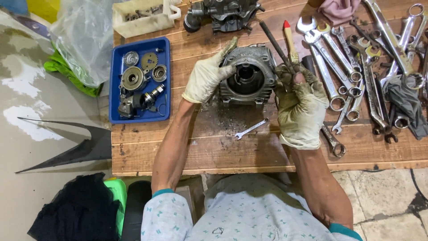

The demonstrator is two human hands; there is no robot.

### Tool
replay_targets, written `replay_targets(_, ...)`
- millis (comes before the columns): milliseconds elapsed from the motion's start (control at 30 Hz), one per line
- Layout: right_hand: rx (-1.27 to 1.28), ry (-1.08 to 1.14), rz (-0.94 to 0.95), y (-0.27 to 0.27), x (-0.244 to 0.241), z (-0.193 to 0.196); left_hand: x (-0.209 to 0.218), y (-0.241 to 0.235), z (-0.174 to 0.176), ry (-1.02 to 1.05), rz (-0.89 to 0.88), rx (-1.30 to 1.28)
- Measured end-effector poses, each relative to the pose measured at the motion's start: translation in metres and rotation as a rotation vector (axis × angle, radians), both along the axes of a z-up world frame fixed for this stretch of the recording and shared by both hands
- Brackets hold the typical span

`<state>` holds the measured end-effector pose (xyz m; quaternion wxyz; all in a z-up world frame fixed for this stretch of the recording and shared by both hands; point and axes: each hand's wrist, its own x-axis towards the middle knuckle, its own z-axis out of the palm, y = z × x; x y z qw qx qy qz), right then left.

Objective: A person uses a small tool to pry and extract components from a motorcycle engine cylinder head on a workbench.

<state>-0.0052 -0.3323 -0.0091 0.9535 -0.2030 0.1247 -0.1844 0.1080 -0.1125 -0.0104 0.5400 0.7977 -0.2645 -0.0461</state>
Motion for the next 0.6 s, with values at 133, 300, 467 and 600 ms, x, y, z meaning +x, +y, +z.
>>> replay_targets(133,0.042,-0.015,-0.007,-0.002,0.003,-0.002,0.001,-0.001,0.004,0.113,-0.007,-0.061)
replay_targets(300,0.027,0.004,0.003,-0.001,0.002,-0.001,0.001,-0.001,0.007,0.069,-0.036,-0.038)
replay_targets(467,0.02,0.018,-0.01,-0.004,0.004,-0.01,0.001,-0.001,0.006,0.047,0.003,0.044)
replay_targets(600,0.014,0.136,-0.036,-0.006,0.004,-0.011,0.0,-0.002,0.009,0.094,0.006,0.032)
